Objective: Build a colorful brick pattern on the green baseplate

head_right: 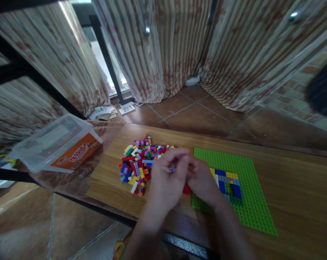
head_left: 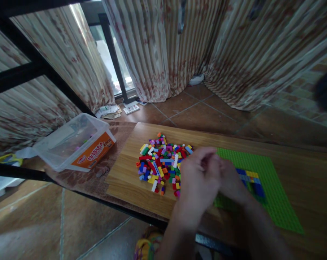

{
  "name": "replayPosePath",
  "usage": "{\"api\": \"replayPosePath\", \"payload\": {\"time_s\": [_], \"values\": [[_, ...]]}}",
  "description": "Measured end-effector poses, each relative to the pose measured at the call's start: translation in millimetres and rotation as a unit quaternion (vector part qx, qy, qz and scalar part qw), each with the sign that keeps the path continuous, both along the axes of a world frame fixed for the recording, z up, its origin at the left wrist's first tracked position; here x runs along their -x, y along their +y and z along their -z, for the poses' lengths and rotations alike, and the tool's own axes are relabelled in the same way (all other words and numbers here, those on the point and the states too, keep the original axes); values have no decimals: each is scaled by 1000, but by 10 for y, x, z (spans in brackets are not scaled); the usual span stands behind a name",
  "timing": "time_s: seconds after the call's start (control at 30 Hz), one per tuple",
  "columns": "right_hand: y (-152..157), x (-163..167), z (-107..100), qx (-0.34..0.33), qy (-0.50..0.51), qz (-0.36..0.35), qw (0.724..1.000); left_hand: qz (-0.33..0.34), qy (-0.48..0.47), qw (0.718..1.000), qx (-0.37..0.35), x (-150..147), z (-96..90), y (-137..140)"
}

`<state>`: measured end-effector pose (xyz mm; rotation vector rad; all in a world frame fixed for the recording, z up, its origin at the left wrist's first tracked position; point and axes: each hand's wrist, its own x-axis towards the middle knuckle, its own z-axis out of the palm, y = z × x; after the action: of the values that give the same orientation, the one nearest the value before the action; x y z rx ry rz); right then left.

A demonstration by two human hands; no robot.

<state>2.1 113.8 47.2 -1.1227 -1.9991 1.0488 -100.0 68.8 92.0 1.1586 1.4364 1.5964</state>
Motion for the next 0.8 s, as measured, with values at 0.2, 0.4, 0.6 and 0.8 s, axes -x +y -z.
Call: {"api": "replayPosePath", "payload": {"time_s": [0.2,0.4,0.6,0.8], "values": [[83,-163,5,-21,-24,44,999,-298,215,908,202,1043,117,53],[3,-243,32,-24,-15,23,999,-229,342,843,346,1485,319,62],[21,-288,12,-25,-4,30,999,-187,369,837,359,1558,419,132],[45,-344,21,-32,-2,38,999,-161,357,841,374,1590,405,94]]}}
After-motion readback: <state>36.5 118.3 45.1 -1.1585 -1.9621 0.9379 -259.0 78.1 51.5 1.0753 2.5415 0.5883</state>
